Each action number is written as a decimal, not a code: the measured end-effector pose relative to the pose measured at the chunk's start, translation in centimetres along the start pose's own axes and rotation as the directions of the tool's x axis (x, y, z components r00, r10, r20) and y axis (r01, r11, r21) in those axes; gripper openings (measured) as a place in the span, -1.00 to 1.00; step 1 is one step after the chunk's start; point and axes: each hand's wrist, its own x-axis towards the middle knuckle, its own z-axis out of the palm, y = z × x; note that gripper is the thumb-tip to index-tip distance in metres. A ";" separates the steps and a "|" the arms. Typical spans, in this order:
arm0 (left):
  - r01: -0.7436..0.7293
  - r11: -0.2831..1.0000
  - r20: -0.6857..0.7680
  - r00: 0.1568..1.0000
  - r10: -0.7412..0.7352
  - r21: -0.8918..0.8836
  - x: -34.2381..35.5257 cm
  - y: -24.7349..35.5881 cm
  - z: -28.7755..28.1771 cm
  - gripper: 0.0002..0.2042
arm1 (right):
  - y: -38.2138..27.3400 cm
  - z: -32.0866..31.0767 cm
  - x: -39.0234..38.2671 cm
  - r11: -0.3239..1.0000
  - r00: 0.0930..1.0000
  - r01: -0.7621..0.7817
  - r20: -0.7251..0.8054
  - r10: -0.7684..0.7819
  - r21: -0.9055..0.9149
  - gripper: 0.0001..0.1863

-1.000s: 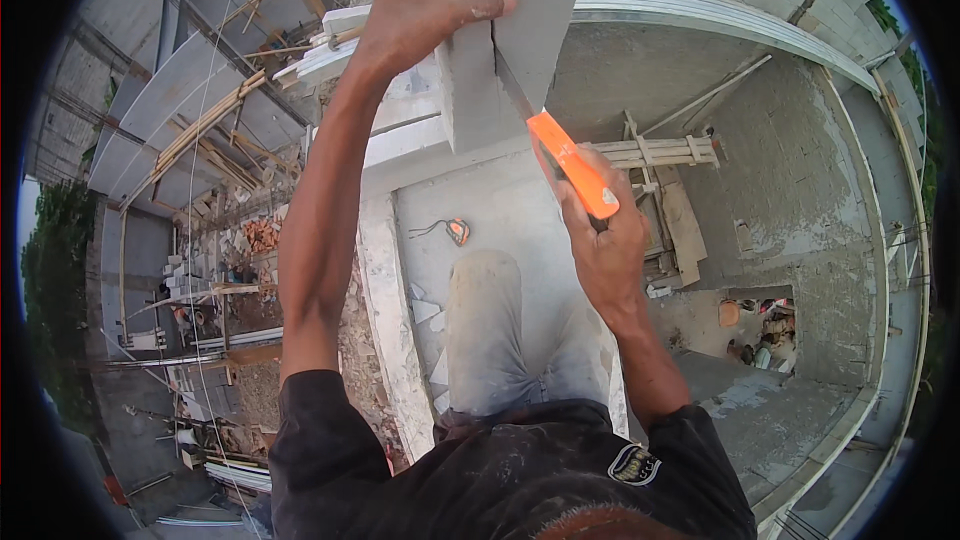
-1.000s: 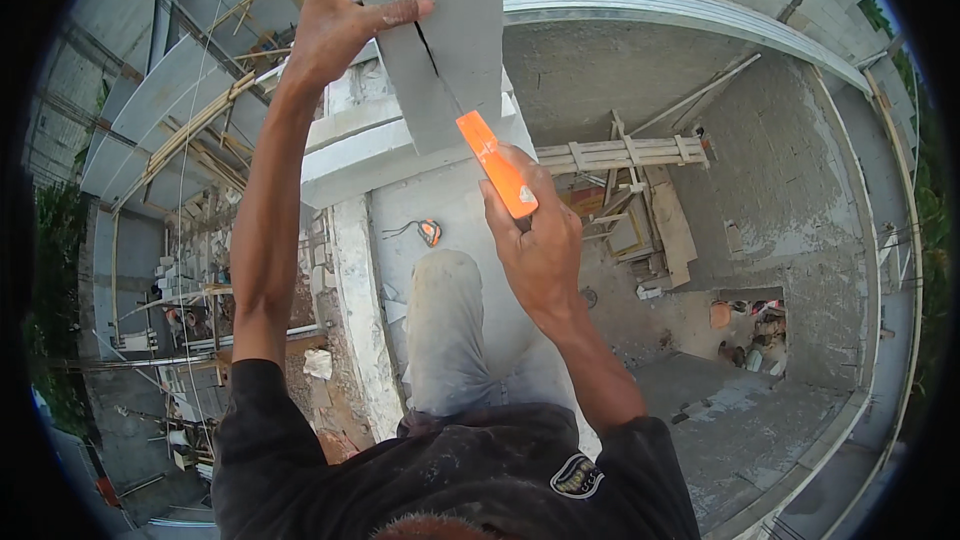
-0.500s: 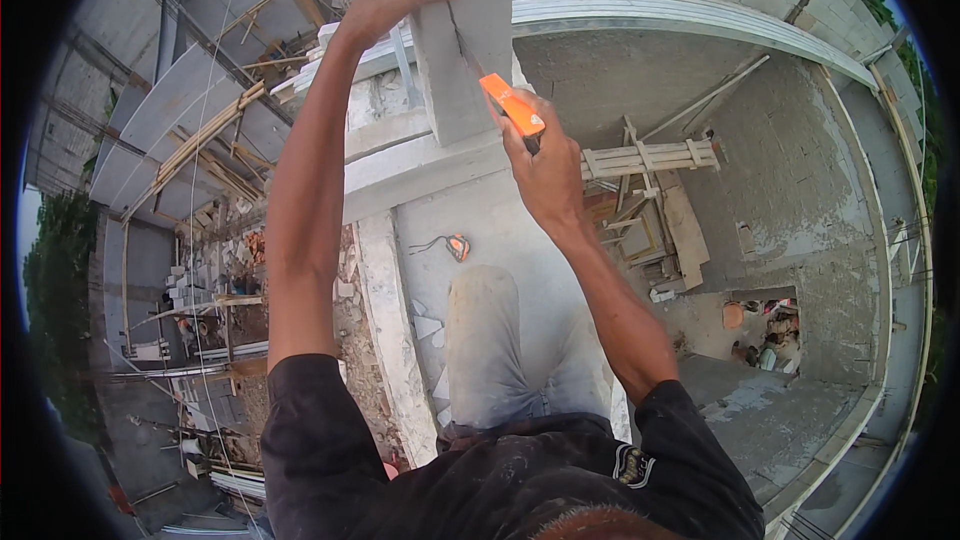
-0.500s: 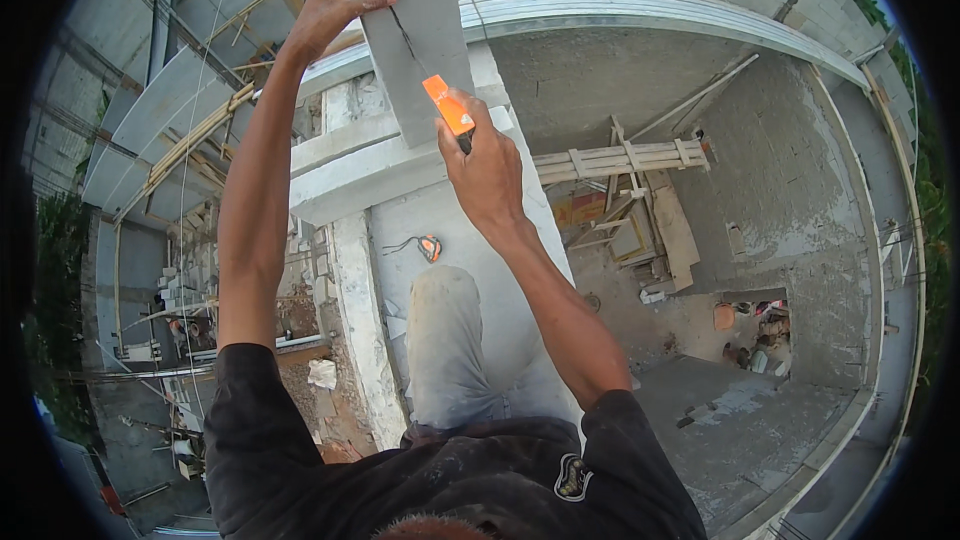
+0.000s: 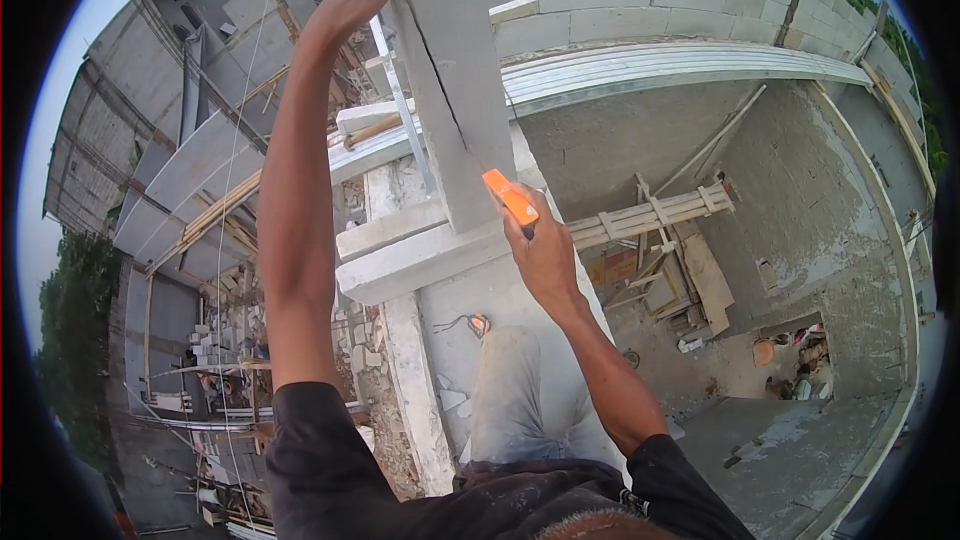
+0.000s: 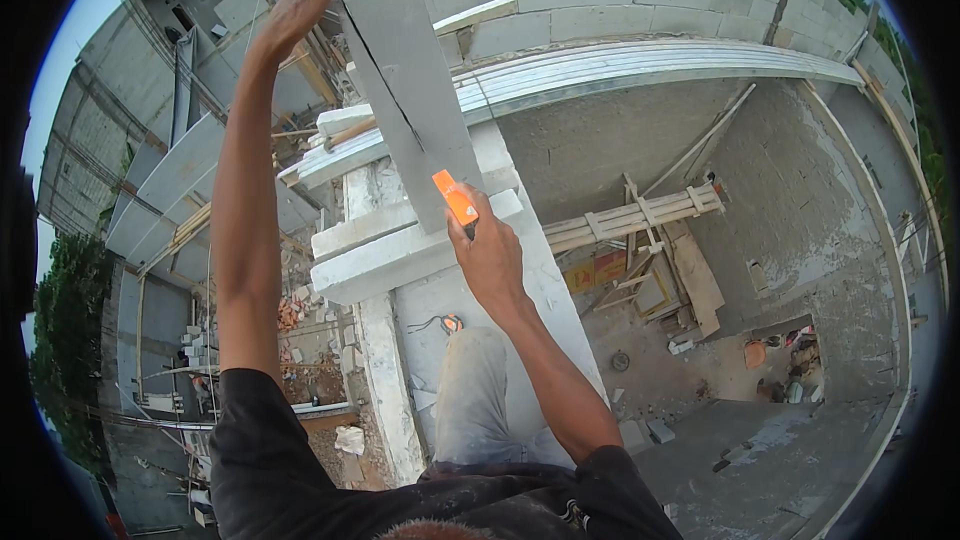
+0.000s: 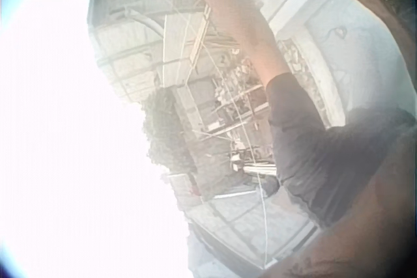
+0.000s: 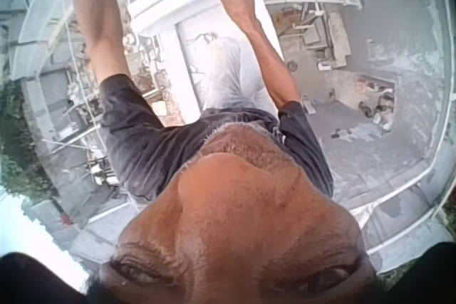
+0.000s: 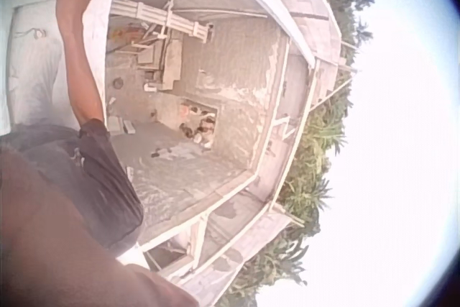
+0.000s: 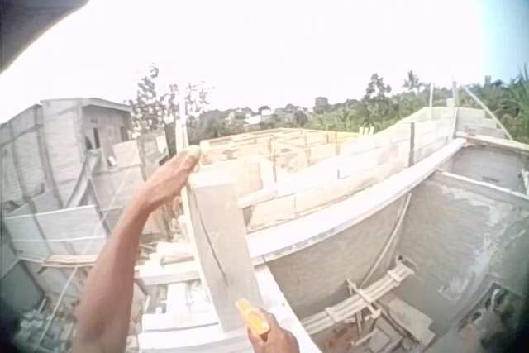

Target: The recorder uses a hand saw to cut a lightweight autoclaved aerated concrete block to size while perched on a wall at a construction site.

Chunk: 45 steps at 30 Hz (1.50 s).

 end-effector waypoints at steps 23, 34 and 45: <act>0.015 0.784 0.167 0.974 -0.151 0.621 1.1 9.6 4.0 -0.16 | 3.0 1.5 -0.1 0.996 0.994 0.093 -0.053 -0.093 -0.003 -0.56; 0.097 0.732 0.188 0.936 -0.296 0.674 1.8 10.3 4.6 -0.09 | 1.2 -0.9 -1.3 0.998 0.999 -0.043 -0.008 0.043 -0.040 -0.56; 0.019 0.824 0.216 0.961 -0.171 0.566 2.0 8.6 3.7 -0.30 | -0.6 -5.1 -5.6 0.997 0.997 -0.061 0.043 0.063 -0.041 -0.55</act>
